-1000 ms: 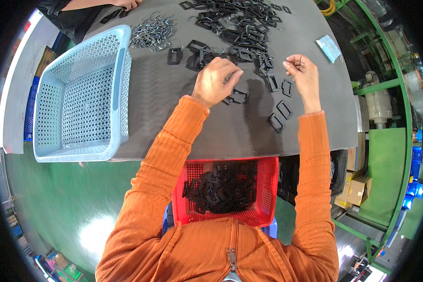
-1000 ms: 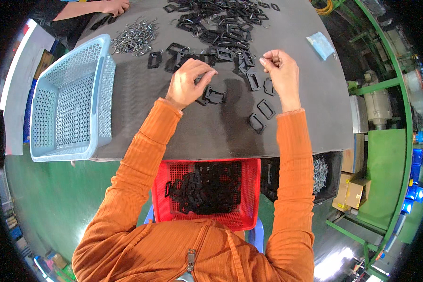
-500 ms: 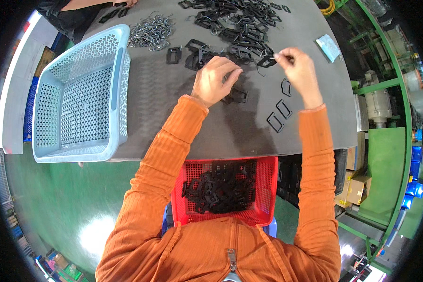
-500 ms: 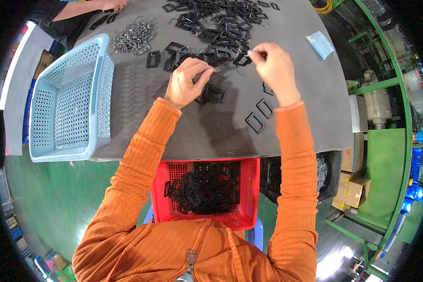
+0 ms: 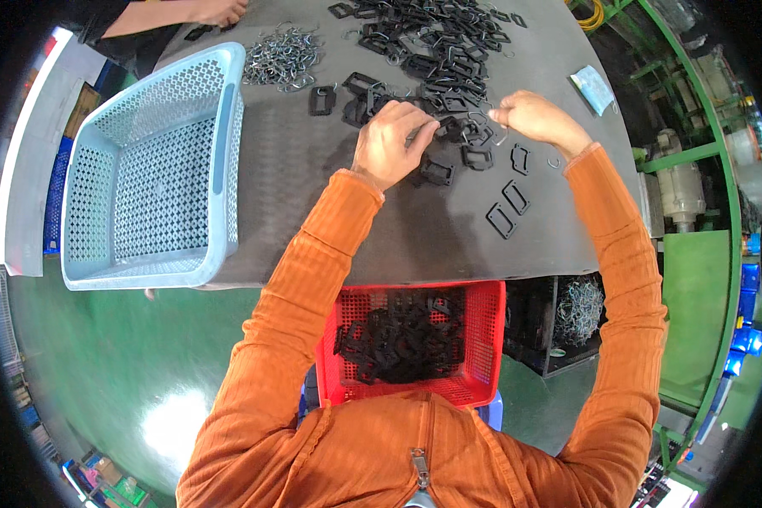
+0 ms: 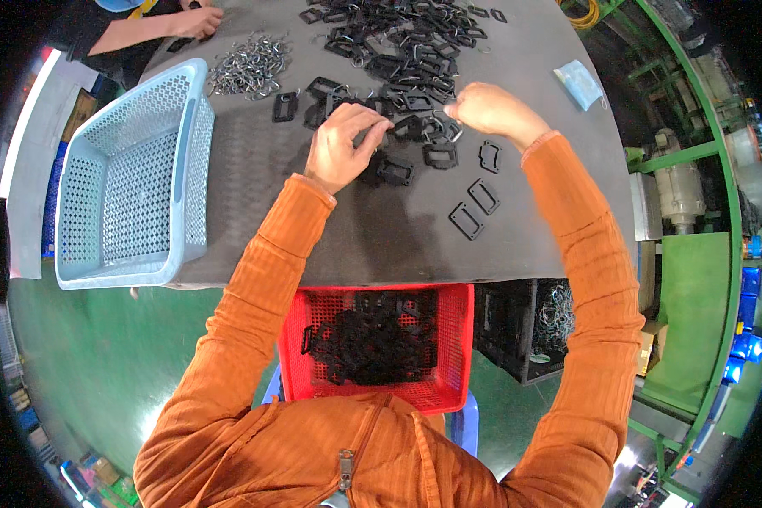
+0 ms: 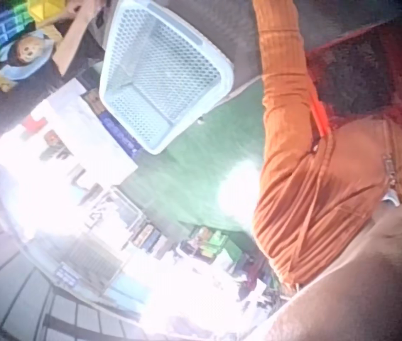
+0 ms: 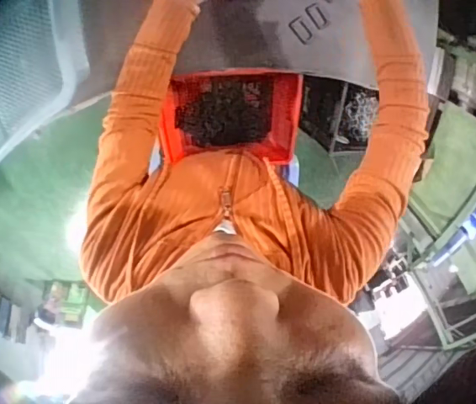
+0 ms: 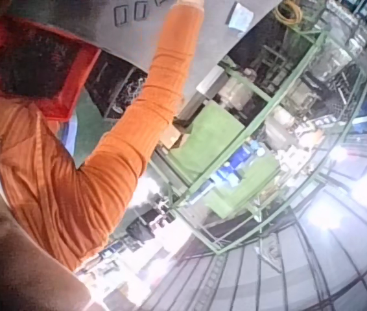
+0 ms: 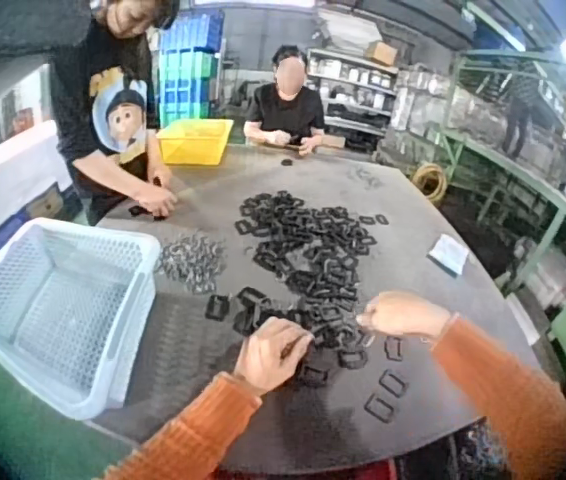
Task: The person picks up metal hooks and plastic buckles from a table and joins them together by hand, placing the assembled units into a red basket.
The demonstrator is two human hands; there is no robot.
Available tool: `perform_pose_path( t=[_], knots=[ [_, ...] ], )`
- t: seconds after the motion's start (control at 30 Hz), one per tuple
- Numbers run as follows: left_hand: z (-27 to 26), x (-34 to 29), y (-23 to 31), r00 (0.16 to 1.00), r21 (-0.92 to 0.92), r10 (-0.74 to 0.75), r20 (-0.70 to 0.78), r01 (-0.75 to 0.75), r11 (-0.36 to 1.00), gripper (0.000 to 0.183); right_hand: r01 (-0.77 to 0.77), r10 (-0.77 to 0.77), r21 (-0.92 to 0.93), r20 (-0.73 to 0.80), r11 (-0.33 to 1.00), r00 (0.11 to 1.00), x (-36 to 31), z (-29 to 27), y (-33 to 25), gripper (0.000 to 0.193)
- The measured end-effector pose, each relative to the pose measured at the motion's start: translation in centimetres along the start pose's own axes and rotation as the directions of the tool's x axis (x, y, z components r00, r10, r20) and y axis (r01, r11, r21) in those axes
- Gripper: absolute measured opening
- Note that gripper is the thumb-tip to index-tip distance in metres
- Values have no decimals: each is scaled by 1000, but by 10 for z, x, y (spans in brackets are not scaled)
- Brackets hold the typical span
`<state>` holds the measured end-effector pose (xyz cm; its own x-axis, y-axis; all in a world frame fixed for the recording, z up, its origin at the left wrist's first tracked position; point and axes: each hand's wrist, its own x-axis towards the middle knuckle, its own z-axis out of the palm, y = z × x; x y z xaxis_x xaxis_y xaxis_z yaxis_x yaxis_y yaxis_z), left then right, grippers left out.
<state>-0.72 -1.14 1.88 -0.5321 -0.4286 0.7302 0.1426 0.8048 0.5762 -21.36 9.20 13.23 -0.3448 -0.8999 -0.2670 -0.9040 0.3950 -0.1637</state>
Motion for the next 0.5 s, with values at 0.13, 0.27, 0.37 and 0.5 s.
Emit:
perform_pose_path(
  t=[0.13, 0.27, 0.37, 0.5],
  knots=[
    [-3, -1, 3, 1000, 29, -22, 16, 22, 999, 6, -296, 244, 151, 288, 943, 926, 7, 3, 25, 39],
    [2, 2, -2, 998, 90, 42, -36, -38, 995, 4, -173, 132, -83, -357, 981, 925, -7, 37, 47, 29],
    [2, 2, 3, 999, 106, -3, -37, 7, 994, 12, 75, -4, 208, -321, 975, 947, 2, 63, 28, 21],
    [29, 4, 5, 999, 202, 49, 10, -50, 978, 28, 65, 44, 283, -361, 957, 931, -2, 78, 3, 15]
  ],
)
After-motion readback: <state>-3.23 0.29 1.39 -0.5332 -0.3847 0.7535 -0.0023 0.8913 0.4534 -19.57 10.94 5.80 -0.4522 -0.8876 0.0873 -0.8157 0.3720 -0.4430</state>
